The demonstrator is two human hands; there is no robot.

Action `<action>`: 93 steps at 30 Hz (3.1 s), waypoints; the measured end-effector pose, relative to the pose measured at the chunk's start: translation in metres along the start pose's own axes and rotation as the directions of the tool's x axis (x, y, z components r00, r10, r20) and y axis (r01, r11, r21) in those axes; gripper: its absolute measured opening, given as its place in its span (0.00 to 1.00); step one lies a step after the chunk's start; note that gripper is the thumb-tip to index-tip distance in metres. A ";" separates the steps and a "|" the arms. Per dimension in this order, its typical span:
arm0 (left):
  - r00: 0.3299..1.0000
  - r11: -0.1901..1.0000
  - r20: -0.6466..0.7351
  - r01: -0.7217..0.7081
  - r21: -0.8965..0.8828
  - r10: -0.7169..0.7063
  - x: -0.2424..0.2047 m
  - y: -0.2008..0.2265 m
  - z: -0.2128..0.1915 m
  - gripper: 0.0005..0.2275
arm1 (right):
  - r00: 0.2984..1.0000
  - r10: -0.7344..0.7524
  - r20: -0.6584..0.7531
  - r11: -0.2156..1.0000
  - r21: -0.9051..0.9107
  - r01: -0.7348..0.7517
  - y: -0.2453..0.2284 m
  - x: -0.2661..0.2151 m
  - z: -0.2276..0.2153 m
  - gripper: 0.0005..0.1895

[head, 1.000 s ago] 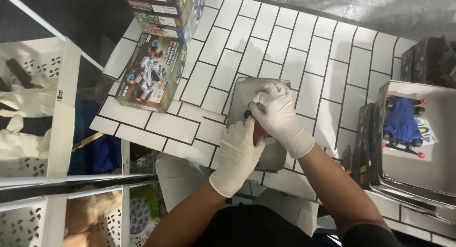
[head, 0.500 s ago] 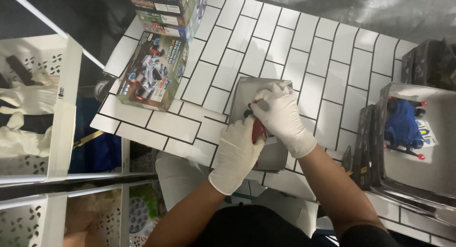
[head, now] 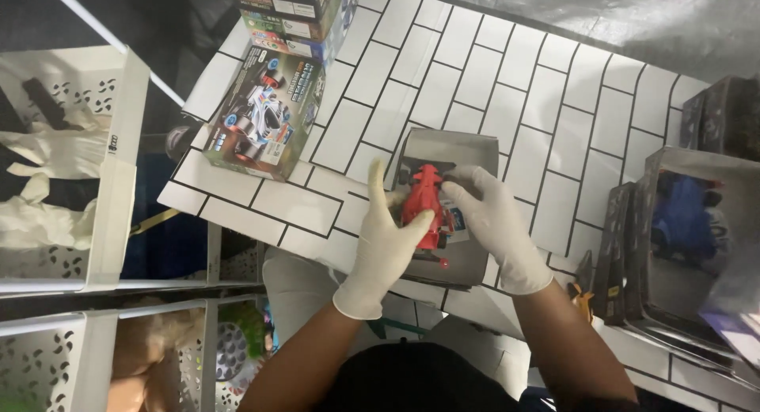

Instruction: The person assembles two toy cars, a blue one and a red one, by removing them from their packaging and attaching wheels and other parts. They use pliers to remove a small piece from the red car's chassis. The person also handles the packaging boxes and a sticker sheet.

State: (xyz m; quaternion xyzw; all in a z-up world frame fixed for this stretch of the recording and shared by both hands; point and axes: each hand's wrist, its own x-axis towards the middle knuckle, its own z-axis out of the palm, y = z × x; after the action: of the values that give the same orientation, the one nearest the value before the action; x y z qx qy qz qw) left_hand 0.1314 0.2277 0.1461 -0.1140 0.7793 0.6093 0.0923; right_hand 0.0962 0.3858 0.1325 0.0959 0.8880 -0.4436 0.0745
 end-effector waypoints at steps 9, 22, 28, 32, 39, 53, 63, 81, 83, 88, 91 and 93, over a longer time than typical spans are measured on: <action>0.990 0.891 0.094 0.131 -0.435 -0.100 0.006 0.007 -0.010 0.35 | 0.994 0.042 0.103 0.997 -0.072 -0.035 -0.016 -0.055 -0.006 0.17; 0.994 0.760 0.090 0.109 -0.641 -0.066 0.013 -0.006 0.001 0.22 | 0.993 -0.081 -0.085 0.985 -0.161 0.067 0.042 -0.049 0.021 0.06; 0.996 0.736 0.056 0.086 -0.671 -0.066 0.017 -0.008 0.003 0.20 | 0.953 -0.286 -0.096 0.950 -0.159 0.269 0.047 -0.046 0.014 0.09; 0.994 0.762 0.066 0.110 -0.638 -0.088 0.011 0.004 0.003 0.20 | 0.919 -0.377 -0.116 0.917 -0.188 0.353 0.050 -0.045 0.014 0.09; 0.996 0.797 0.065 0.081 -0.598 -0.053 0.018 -0.001 0.008 0.20 | 0.885 -0.447 -0.132 0.870 -0.295 0.396 0.069 -0.033 0.018 0.11; 0.994 0.728 -0.091 -0.112 -0.676 0.068 0.011 0.021 0.023 0.17 | 0.799 -0.568 -0.196 0.814 -0.275 0.511 0.049 -0.050 0.031 0.13; 0.984 0.708 -0.110 -0.175 -0.684 0.138 0.025 -0.006 0.039 0.24 | 0.810 -0.550 -0.204 0.835 -0.162 0.526 0.065 -0.046 0.040 0.09; 0.976 0.856 -0.093 -0.216 -0.469 0.195 0.014 0.003 0.035 0.24 | 0.852 -0.483 -0.202 0.862 0.057 0.503 0.038 -0.045 0.019 0.40; 0.933 0.825 -0.109 -0.355 -0.439 0.344 0.013 0.003 0.035 0.21 | 0.873 -0.428 -0.235 0.883 0.098 0.459 0.040 -0.043 0.020 0.28; 0.929 0.809 -0.055 -0.347 -0.474 0.367 0.025 -0.022 0.039 0.22 | 0.906 -0.379 -0.190 0.908 0.113 0.403 0.032 -0.043 0.016 0.24; 0.925 0.829 -0.043 -0.359 -0.428 0.378 0.035 -0.036 0.043 0.22 | 0.907 -0.387 -0.166 0.911 0.080 0.404 0.044 -0.035 0.018 0.22; 0.922 0.842 -0.035 -0.367 -0.396 0.385 0.037 -0.039 0.043 0.22 | 0.892 -0.418 -0.171 0.900 0.056 0.432 0.049 -0.031 0.019 0.22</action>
State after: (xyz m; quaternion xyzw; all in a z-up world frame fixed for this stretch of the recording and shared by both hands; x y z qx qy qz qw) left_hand 0.1075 0.2577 0.0887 0.0385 0.6450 0.7624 -0.0360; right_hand 0.1388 0.3965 0.0904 -0.0631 0.8690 -0.4808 -0.0979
